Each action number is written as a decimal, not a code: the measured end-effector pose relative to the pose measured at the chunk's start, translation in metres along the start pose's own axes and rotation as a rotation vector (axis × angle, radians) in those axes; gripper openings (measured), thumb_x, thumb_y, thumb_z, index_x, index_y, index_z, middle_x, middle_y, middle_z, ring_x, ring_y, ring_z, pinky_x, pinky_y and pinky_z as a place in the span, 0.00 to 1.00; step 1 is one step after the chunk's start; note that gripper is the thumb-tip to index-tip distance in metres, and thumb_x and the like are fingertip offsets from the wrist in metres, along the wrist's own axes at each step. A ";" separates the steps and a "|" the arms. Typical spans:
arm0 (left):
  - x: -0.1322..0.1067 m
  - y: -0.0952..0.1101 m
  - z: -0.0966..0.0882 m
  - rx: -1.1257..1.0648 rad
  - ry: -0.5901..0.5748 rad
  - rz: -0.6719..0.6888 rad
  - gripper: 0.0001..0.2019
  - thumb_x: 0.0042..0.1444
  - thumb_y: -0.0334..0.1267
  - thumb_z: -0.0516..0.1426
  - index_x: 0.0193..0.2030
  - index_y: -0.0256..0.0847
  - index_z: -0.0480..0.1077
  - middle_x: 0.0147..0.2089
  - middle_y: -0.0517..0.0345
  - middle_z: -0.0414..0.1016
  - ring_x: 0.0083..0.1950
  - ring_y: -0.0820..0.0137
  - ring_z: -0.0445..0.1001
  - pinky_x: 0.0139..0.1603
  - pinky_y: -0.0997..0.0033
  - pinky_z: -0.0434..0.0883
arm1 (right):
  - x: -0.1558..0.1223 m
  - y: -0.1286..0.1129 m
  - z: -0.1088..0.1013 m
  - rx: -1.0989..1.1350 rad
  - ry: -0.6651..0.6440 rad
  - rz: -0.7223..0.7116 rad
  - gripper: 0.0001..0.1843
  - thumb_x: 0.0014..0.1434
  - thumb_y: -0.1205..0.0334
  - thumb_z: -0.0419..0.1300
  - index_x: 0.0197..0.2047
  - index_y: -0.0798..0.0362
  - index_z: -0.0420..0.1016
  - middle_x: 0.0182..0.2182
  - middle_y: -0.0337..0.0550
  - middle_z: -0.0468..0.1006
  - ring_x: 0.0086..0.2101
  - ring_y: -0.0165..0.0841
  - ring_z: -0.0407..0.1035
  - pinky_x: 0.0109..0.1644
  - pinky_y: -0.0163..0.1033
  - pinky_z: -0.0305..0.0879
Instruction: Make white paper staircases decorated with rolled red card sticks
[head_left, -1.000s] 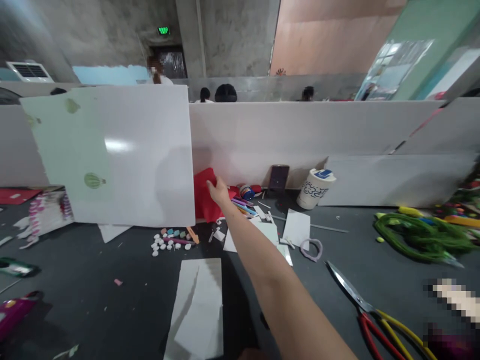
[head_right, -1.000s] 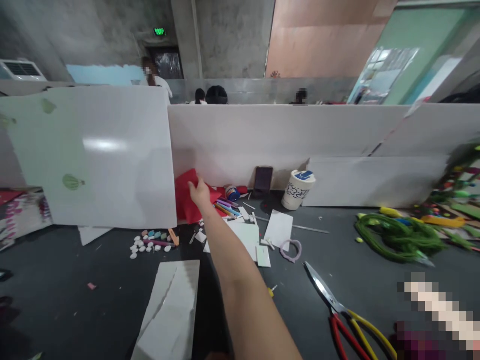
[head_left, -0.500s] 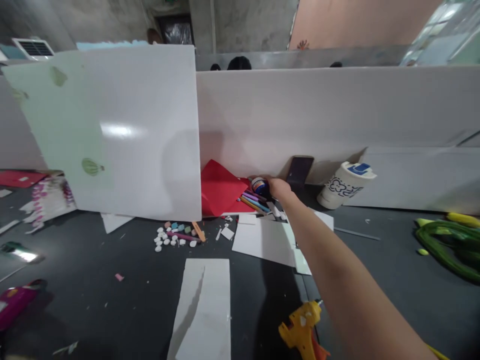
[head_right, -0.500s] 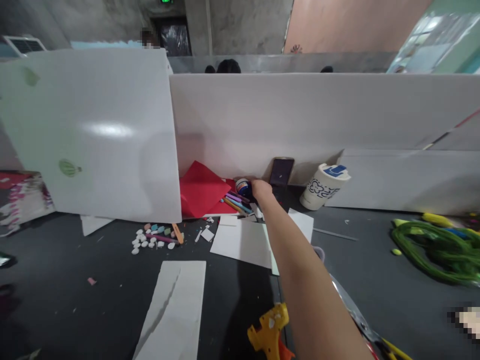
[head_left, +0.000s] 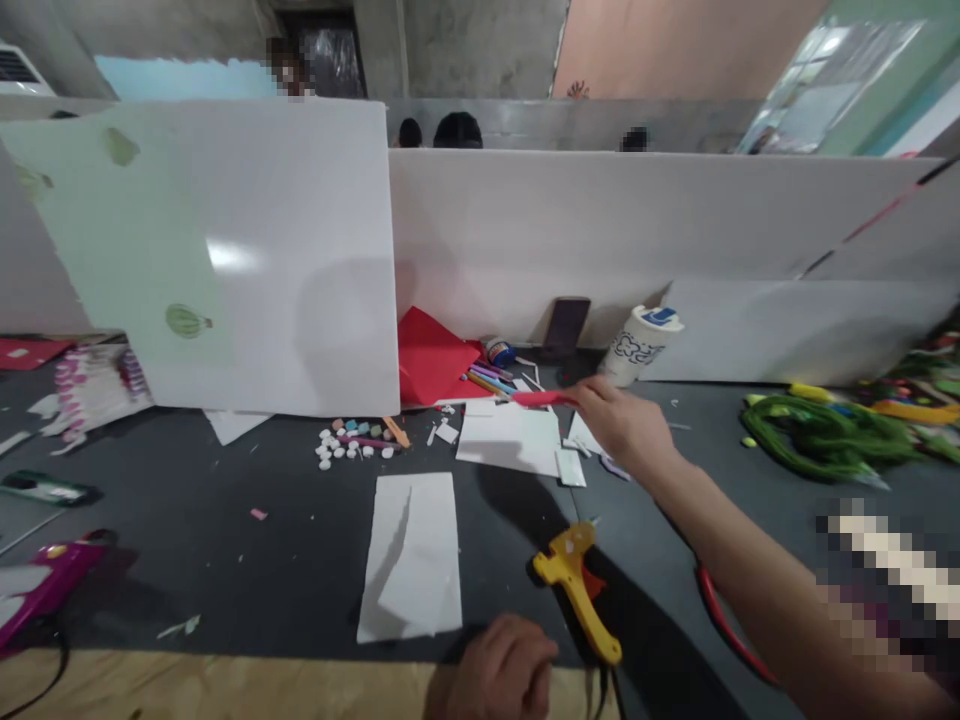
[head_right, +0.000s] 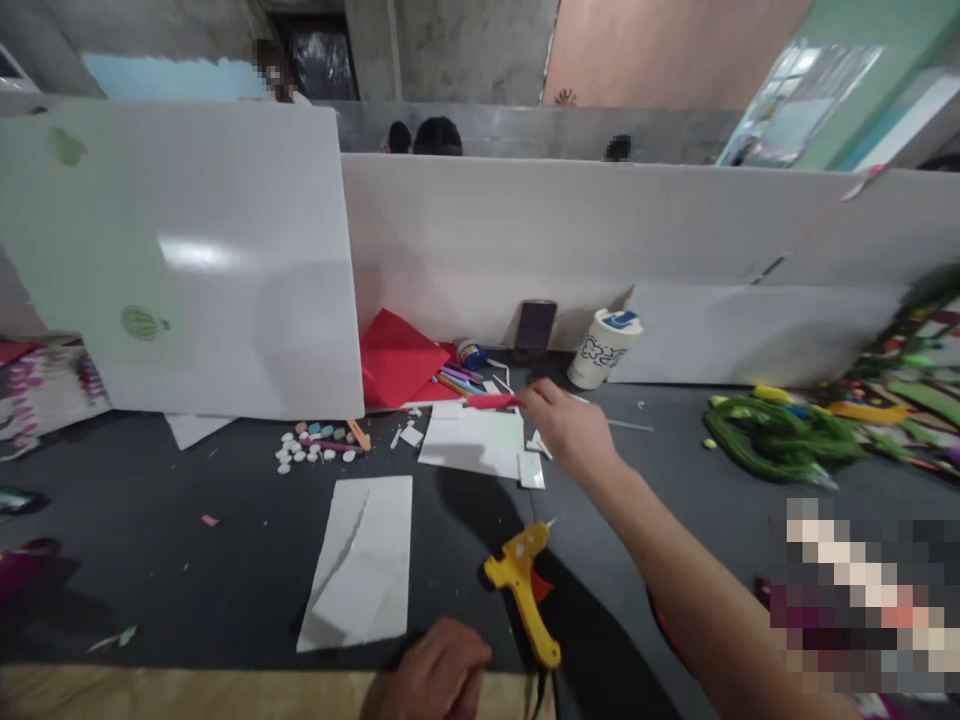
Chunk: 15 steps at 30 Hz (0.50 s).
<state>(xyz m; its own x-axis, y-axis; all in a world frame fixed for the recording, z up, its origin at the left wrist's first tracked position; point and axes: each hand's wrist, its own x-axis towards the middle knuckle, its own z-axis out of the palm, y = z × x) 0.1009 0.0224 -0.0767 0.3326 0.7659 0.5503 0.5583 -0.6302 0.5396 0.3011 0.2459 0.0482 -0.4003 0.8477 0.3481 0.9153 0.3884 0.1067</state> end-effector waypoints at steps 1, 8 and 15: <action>0.002 0.003 -0.003 -0.013 0.054 -0.055 0.10 0.64 0.31 0.48 0.46 0.39 0.69 0.37 0.51 0.76 0.40 0.69 0.76 0.40 0.71 0.77 | -0.031 -0.006 -0.005 0.017 0.063 -0.061 0.14 0.66 0.65 0.51 0.48 0.47 0.76 0.45 0.42 0.77 0.36 0.31 0.74 0.26 0.32 0.57; 0.027 0.028 -0.039 0.315 0.030 0.145 0.18 0.62 0.31 0.56 0.58 0.41 0.66 0.52 0.48 0.76 0.58 0.62 0.71 0.58 0.58 0.70 | -0.185 -0.066 -0.028 0.256 0.111 -0.258 0.19 0.61 0.75 0.50 0.48 0.51 0.76 0.43 0.44 0.80 0.37 0.28 0.75 0.35 0.30 0.66; 0.029 0.035 -0.051 -0.084 -0.197 -0.029 0.15 0.66 0.34 0.51 0.57 0.39 0.69 0.48 0.49 0.78 0.47 0.68 0.75 0.47 0.65 0.75 | -0.216 -0.088 -0.039 0.356 0.312 -0.230 0.15 0.64 0.72 0.51 0.46 0.52 0.78 0.39 0.46 0.82 0.36 0.29 0.75 0.38 0.32 0.68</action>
<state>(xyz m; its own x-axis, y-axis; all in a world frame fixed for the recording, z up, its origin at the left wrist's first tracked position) 0.0913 0.0160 -0.0100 0.4641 0.7888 0.4030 0.5073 -0.6096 0.6091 0.3087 0.0145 -0.0001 -0.5066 0.5994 0.6197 0.7118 0.6964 -0.0916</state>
